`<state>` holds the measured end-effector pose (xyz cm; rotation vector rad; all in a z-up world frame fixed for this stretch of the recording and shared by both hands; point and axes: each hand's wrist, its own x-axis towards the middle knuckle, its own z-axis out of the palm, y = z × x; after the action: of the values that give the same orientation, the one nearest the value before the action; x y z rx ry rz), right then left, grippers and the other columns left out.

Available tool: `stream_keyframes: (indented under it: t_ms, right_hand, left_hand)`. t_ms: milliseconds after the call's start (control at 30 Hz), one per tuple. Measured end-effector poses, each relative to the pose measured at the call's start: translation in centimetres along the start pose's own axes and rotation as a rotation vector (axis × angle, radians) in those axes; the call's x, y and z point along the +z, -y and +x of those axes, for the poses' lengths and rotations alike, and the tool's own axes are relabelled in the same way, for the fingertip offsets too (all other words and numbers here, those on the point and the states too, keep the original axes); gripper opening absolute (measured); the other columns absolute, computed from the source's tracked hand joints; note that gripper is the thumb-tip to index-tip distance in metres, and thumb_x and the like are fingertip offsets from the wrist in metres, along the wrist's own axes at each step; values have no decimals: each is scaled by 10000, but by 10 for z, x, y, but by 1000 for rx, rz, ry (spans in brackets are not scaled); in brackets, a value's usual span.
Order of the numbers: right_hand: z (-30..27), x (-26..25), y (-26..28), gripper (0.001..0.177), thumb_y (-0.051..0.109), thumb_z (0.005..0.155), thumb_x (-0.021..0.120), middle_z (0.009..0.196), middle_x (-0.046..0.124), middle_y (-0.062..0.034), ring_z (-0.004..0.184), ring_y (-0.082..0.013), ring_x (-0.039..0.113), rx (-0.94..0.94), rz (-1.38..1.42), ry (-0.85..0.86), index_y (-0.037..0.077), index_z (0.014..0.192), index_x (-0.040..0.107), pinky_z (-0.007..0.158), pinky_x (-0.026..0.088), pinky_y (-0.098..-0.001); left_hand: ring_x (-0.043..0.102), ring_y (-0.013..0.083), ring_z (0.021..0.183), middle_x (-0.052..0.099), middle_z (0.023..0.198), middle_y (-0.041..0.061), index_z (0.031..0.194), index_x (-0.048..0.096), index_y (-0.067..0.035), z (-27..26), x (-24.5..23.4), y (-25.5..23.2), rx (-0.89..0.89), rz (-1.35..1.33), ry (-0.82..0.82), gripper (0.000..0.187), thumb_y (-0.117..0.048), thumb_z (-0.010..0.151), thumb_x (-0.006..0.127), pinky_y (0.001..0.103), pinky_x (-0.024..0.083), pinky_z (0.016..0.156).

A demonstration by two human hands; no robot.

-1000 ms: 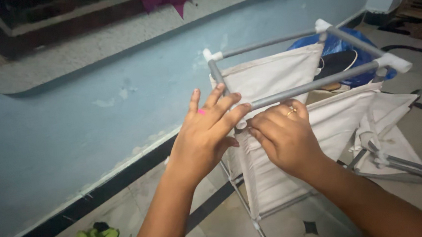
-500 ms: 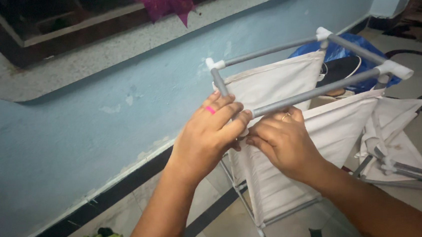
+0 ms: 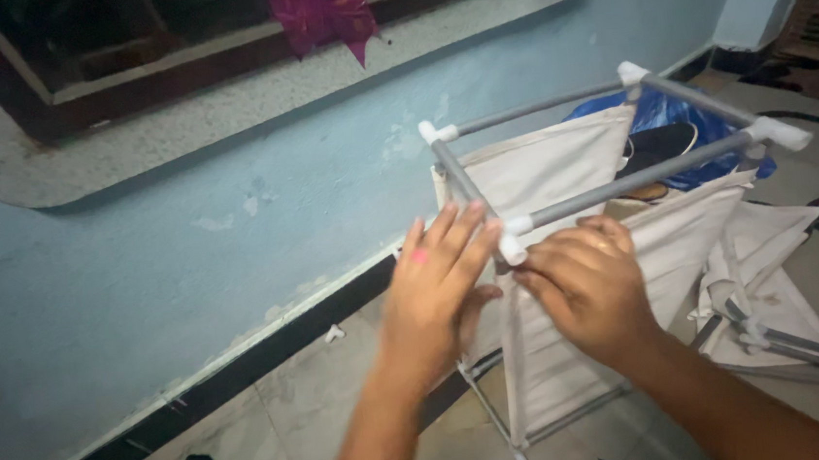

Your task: The person is assembling a shoe rack on a tiled floor by connecting metal tubes into plastic joints and sliding white fabric sheets onto the parallel tubes to form multiple shelves.

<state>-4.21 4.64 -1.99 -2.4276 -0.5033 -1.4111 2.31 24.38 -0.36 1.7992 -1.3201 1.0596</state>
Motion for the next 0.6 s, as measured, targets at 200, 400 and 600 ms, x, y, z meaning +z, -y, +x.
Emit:
stream_keyframes:
  t_ms: [200, 400, 600]
  right_hand:
    - [19, -33, 16, 219, 102, 936, 715, 1221, 678, -104, 1132, -284, 644, -134, -80, -213, 46, 1147, 686, 1019, 432, -449]
    - [38, -27, 24, 403, 413, 990, 543, 1290, 699, -68, 1224, -252, 650, -145, 38, 50, 113, 1194, 718, 1128, 319, -502]
    - [35, -22, 22, 387, 392, 1055, 492, 1253, 737, -44, 1187, -226, 659, -59, 80, 7, 120, 1154, 748, 1124, 327, -439]
  left_hand:
    - [679, 301, 1220, 708, 1289, 203, 1356, 640, 10, -72, 69, -31, -562, -473, -118, 435, -261, 1018, 689, 408, 494, 1049]
    - [546, 99, 784, 668, 915, 67, 1255, 679, 18, -82, 104, -42, -853, -953, -152, 422, -328, 1077, 514, 268, 453, 709]
    - [608, 83, 911, 705, 1014, 38, 1226, 668, 55, -79, 113, -40, -772, -984, -316, 386, -279, 1089, 531, 236, 500, 818]
